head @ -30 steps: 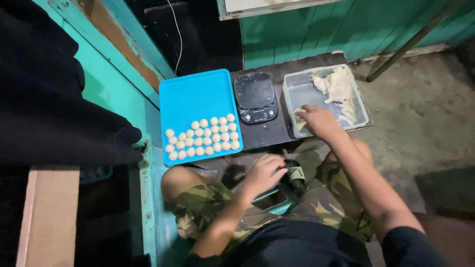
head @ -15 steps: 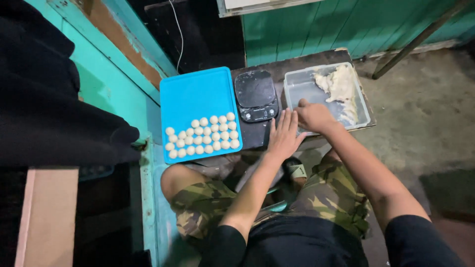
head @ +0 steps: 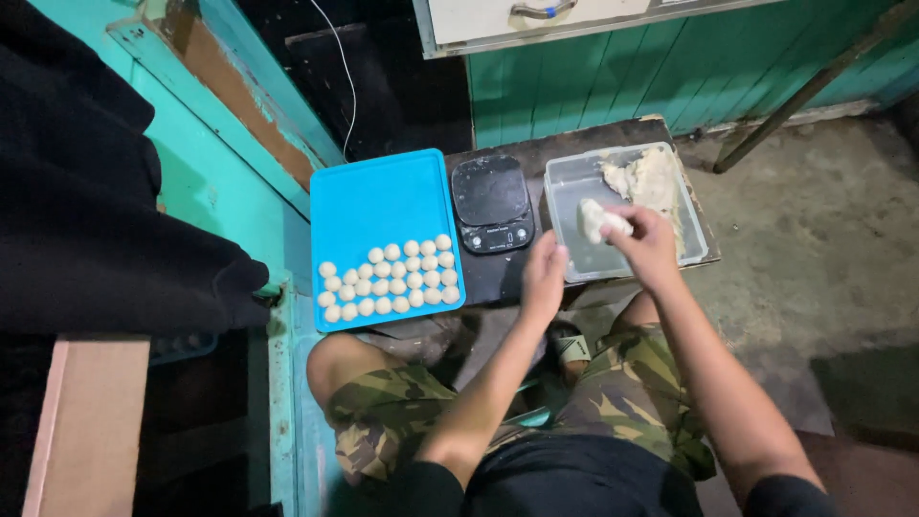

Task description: Portioning dough by weight using a digital scale and rolling it into small balls before placing them in a storage tray.

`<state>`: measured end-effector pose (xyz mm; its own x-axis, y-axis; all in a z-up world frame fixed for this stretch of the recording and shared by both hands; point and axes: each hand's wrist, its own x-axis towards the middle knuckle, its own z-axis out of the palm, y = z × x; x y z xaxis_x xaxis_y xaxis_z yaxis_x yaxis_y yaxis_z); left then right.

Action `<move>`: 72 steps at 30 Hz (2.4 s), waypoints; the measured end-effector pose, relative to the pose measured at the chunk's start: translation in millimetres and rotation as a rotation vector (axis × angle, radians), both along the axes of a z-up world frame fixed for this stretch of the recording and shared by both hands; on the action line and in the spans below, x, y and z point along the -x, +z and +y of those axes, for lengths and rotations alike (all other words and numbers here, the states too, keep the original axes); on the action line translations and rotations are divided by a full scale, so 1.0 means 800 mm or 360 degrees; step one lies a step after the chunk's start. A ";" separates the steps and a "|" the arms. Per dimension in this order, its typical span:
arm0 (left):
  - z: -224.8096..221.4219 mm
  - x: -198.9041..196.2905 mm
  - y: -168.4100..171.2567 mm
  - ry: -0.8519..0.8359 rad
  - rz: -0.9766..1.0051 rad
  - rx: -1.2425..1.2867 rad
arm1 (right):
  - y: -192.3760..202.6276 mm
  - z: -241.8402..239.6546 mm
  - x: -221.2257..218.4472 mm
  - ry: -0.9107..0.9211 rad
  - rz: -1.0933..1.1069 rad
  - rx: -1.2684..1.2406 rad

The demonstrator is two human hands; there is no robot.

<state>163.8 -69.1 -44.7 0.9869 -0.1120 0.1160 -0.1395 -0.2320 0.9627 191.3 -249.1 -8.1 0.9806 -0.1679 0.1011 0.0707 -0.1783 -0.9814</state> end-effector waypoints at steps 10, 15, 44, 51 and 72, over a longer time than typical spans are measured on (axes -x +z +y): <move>0.031 0.032 0.028 0.0463 0.1067 0.2118 | 0.068 0.116 0.134 0.0484 -0.0829 0.0510; 0.052 0.046 0.013 0.0374 0.0563 0.2038 | 0.053 0.135 0.143 0.0327 -0.0674 0.0503; 0.112 0.039 -0.082 0.1370 0.0480 0.1107 | -0.059 0.142 0.195 0.0953 0.0185 -0.1295; 0.135 0.067 0.002 0.1318 0.0523 0.1154 | -0.008 0.109 0.132 0.0561 0.0035 -0.0665; 0.104 0.105 -0.165 0.0625 0.0809 0.1047 | -0.054 0.211 -0.213 0.0560 0.0067 0.2302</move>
